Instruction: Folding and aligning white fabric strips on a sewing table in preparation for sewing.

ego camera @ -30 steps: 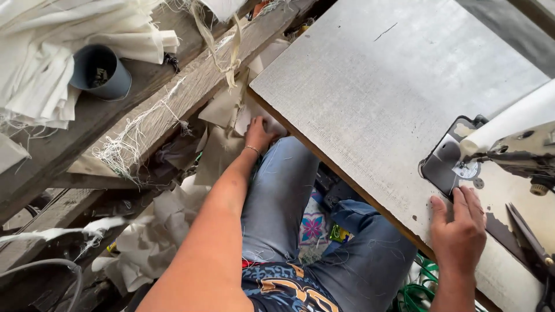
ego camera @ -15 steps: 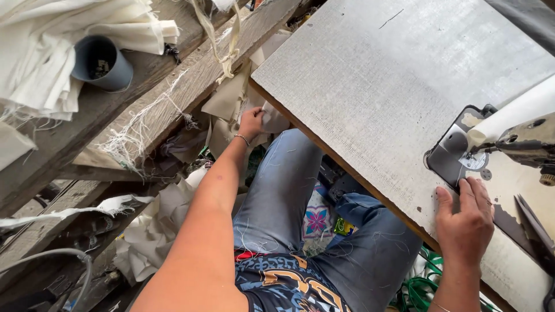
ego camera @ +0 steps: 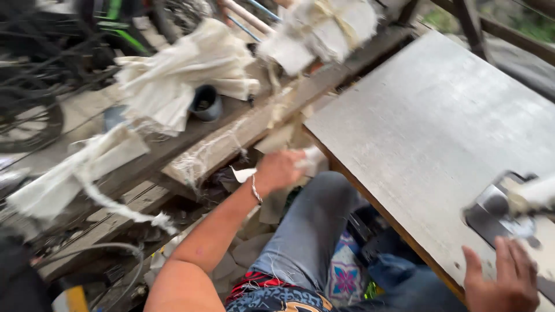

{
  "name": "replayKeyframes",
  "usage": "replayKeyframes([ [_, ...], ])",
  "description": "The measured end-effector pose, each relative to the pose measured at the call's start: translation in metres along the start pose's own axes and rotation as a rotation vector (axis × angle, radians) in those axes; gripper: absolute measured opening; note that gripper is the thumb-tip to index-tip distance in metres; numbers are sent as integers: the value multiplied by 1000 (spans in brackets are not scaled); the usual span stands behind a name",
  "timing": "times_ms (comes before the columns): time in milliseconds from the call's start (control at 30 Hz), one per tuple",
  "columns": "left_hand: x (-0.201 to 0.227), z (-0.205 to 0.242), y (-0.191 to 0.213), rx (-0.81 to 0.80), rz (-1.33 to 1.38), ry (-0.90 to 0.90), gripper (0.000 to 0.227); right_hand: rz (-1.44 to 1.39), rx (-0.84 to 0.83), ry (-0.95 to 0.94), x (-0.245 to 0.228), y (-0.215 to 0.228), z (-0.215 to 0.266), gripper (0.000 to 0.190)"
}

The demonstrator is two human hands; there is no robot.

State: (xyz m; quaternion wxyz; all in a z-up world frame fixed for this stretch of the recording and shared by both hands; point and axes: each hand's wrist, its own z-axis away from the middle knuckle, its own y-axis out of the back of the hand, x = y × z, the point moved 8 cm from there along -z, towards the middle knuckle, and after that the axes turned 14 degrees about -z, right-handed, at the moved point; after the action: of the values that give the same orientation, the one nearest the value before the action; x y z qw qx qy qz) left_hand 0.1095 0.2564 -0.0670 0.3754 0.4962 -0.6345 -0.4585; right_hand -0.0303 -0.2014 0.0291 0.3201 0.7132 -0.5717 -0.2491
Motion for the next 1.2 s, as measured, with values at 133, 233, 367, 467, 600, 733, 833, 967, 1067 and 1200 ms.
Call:
replayKeyframes([
  [133, 78, 24, 142, -251, 93, -323, 32, -775, 9, 142, -136, 17, -48, 72],
  [233, 135, 42, 236, -235, 262, -731, 29, -1190, -319, 407, -220, 4, -50, 106],
  [367, 144, 52, 312, -190, 657, -936, 19, -1485, -637, -355, -204, -68, 12, 49],
  [467, 116, 45, 337, -50, 782, -893, 19, -1487, -556, -451, -176, -89, 24, 34],
  [600, 79, 13, 334, -70, 830, -758, 15, -1410, -952, -841, -145, -117, 34, 34],
  [733, 41, -59, 289, -129, 763, -611, 21, -1364, -1160, -1158, -110, -129, 7, 36],
  [833, 29, -118, 236, -310, 855, -540, 26, -936, -935, -833, -39, -132, -70, 24],
  [967, 20, -220, 120, -493, 549, -325, 19, -788, -975, -744, 18, -179, -161, 48],
  [1067, 40, -277, 72, -458, 203, -267, 14, -270, -1034, -565, 38, -183, -225, 51],
  [1200, 67, -336, 63, -419, -80, -108, 26, -22, -797, -776, 52, -160, -288, 42],
])
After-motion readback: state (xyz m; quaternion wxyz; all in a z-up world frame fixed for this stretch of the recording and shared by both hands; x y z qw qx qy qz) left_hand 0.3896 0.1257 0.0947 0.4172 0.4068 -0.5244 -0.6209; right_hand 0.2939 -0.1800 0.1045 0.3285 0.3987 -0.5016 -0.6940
